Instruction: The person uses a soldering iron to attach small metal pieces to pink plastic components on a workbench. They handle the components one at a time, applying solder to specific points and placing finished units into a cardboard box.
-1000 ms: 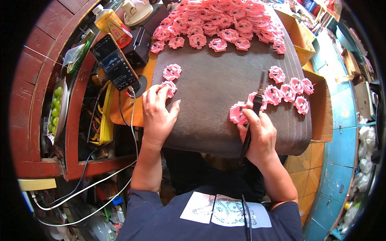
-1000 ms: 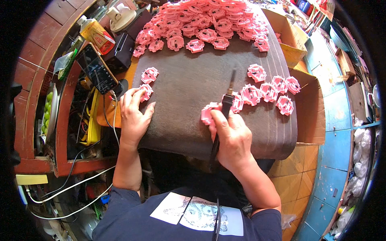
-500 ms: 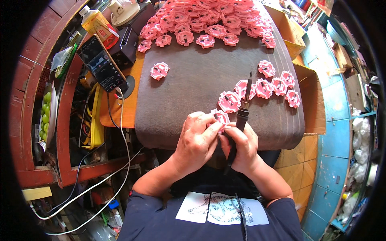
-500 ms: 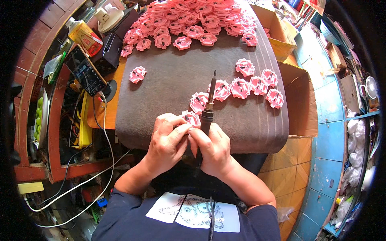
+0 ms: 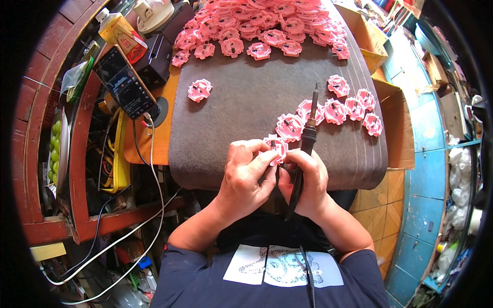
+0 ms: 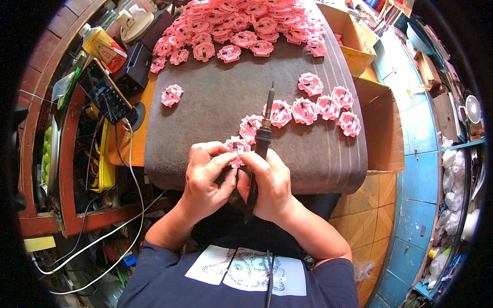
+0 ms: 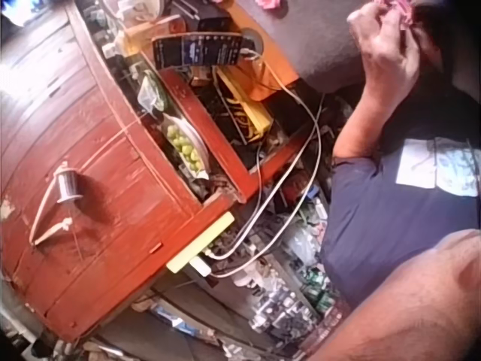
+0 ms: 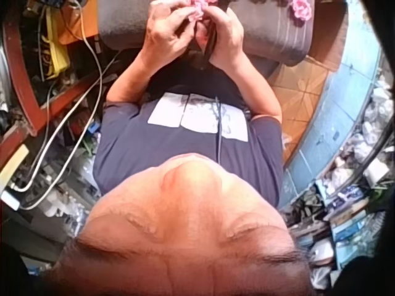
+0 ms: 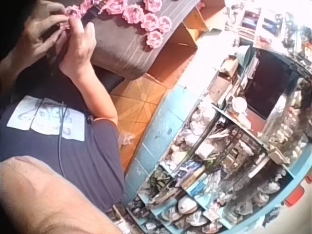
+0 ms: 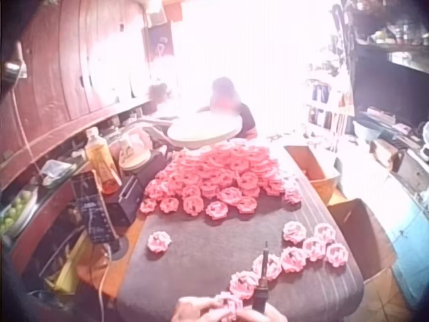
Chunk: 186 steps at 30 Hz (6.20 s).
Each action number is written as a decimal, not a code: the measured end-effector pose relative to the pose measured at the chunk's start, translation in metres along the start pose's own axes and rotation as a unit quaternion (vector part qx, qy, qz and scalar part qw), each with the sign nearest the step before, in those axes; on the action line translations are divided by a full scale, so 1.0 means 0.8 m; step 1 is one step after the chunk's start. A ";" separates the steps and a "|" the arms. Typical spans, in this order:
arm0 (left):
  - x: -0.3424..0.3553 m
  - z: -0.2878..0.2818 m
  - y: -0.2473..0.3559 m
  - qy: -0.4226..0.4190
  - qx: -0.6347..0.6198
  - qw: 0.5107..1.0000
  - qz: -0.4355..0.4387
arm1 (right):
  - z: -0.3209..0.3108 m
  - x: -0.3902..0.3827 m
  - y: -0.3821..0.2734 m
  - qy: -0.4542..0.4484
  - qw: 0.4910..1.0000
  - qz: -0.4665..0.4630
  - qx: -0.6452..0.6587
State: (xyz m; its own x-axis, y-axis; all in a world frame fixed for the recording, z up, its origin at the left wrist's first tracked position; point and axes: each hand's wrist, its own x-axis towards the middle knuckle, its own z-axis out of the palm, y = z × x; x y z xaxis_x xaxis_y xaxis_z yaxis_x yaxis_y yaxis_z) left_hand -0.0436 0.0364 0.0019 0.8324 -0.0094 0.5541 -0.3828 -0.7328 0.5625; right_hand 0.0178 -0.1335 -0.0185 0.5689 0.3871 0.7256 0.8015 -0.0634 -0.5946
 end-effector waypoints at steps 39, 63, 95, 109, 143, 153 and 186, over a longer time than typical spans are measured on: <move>0.008 0.004 -0.016 0.006 -0.058 0.998 -0.010 | -0.048 -0.020 -0.017 -0.058 0.990 -0.092 -0.085; 0.011 0.003 -0.012 -0.011 -0.032 0.999 0.013 | -0.072 -0.038 -0.044 -0.057 0.992 -0.087 -0.065; 0.011 0.000 -0.008 -0.027 -0.006 0.999 0.017 | -0.065 -0.040 -0.032 0.005 1.000 0.012 -0.026; 0.011 0.002 -0.008 -0.016 -0.007 1.000 0.015 | -0.021 0.003 0.002 -0.059 0.995 0.067 -0.043; 0.007 0.003 -0.007 -0.024 0.002 0.999 0.020 | -0.025 -0.005 -0.001 -0.025 0.999 0.040 -0.020; 0.022 0.045 0.020 -0.049 -0.054 0.995 0.067 | -0.059 -0.034 -0.002 0.041 0.998 0.028 -0.044; 0.005 -0.026 -0.003 -0.069 0.101 0.992 -0.006 | -0.017 -0.020 -0.006 -0.011 0.996 -0.026 -0.085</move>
State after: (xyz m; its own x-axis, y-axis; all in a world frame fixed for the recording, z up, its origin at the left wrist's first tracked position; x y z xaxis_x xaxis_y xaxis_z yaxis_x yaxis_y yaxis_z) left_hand -0.0480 0.0521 0.0153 0.8884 -0.0834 0.4514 -0.2966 -0.8547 0.4260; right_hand 0.0075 -0.1521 -0.0228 0.5226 0.4143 0.7451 0.8508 -0.1970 -0.4872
